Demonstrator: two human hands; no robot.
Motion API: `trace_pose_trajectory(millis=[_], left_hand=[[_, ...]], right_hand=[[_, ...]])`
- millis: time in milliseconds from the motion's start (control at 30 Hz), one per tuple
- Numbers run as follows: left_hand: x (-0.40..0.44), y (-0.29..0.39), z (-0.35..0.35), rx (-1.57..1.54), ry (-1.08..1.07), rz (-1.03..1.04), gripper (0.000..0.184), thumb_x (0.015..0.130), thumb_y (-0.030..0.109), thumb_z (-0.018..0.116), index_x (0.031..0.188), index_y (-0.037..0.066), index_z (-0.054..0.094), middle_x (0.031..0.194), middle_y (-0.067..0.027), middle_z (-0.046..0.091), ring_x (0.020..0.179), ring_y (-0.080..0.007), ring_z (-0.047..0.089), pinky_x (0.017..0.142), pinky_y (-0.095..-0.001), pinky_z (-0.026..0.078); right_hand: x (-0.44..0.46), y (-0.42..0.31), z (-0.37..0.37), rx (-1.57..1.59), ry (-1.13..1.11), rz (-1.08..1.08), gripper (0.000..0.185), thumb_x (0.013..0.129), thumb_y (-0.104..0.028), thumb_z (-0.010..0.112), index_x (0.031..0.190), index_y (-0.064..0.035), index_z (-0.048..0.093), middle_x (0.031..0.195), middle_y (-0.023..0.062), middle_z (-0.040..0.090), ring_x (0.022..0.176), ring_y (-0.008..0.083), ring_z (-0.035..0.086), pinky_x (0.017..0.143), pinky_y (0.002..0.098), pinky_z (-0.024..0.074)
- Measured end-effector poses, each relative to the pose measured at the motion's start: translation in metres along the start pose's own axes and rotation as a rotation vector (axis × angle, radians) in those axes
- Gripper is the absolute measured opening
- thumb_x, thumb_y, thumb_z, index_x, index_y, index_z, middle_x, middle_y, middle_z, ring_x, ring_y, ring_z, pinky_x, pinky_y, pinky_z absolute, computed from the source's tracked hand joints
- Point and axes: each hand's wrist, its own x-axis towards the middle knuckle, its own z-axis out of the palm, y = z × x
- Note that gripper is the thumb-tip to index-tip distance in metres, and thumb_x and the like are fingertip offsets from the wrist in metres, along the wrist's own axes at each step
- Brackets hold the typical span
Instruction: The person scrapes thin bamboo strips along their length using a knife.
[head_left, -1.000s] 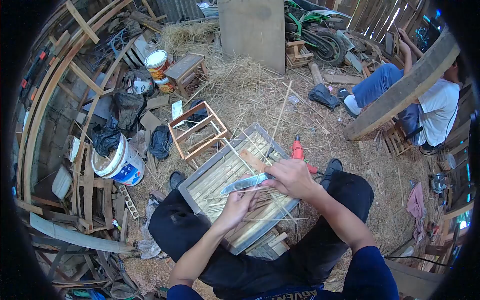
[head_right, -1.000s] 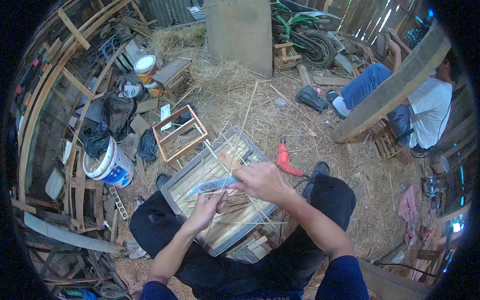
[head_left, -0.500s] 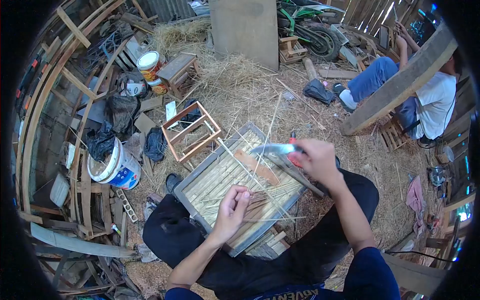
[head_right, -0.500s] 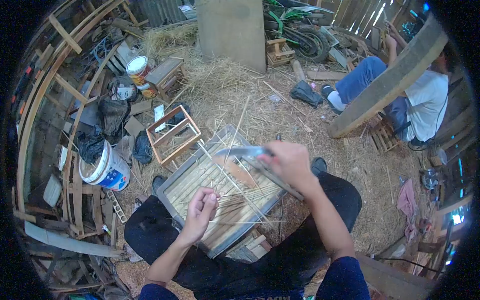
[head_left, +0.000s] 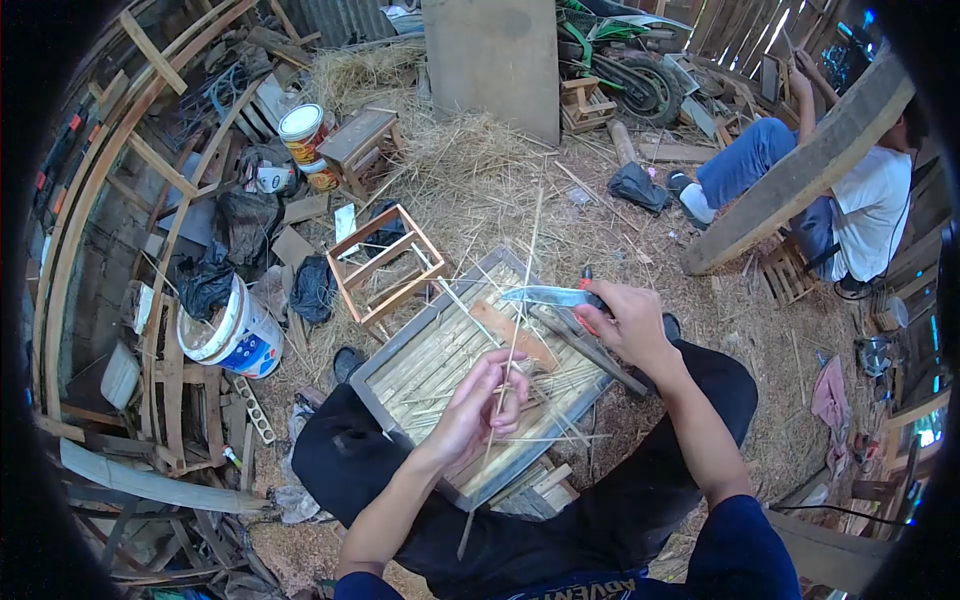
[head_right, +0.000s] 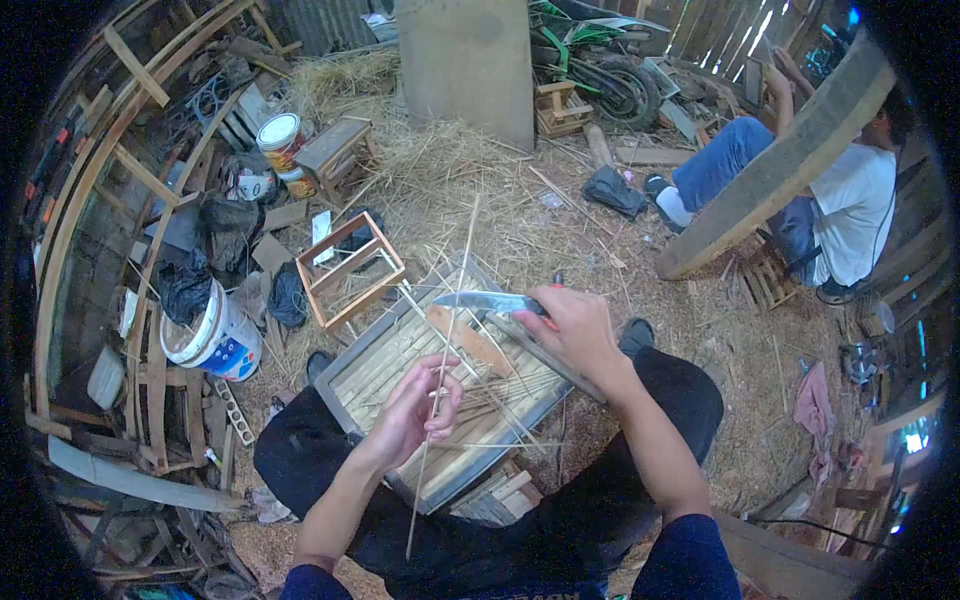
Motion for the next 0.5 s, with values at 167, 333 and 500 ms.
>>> trace_pose_trajectory(millis=[167,333,500], left_hand=[[0.010,0.004,0.010,-0.105,-0.019,0.034,0.037,0.107,0.031,0.033,0.135,0.007,0.038,0.093,-0.0084,0.050,0.057,-0.0092,0.035,0.052,-0.0250,0.034],[0.015,-0.001,-0.010,-0.138,0.082,0.066,0.032,0.107,0.033,0.032,0.122,0.008,0.046,0.084,-0.0048,0.048,0.050,-0.0067,0.030,0.045,-0.0217,0.027],[0.009,0.000,-0.010,-0.259,0.080,0.067,0.021,0.107,0.027,0.035,0.109,0.009,0.046,0.076,-0.0022,0.042,0.048,-0.0050,0.025,0.043,-0.0212,0.022]], right_hand=[[0.005,-0.009,0.008,0.033,-0.023,-0.049,0.025,0.086,-0.030,0.069,0.092,-0.0063,0.065,0.069,0.0100,0.062,0.062,0.0282,0.063,0.055,0.0381,0.0471],[0.001,-0.026,0.021,0.074,-0.074,-0.160,0.027,0.086,-0.032,0.070,0.089,-0.0062,0.063,0.068,0.0081,0.061,0.060,0.0256,0.063,0.054,0.0371,0.0465],[0.001,-0.026,0.023,0.090,-0.089,-0.166,0.027,0.083,-0.030,0.073,0.091,-0.0058,0.064,0.070,0.0093,0.063,0.061,0.0268,0.063,0.054,0.0376,0.0472]])
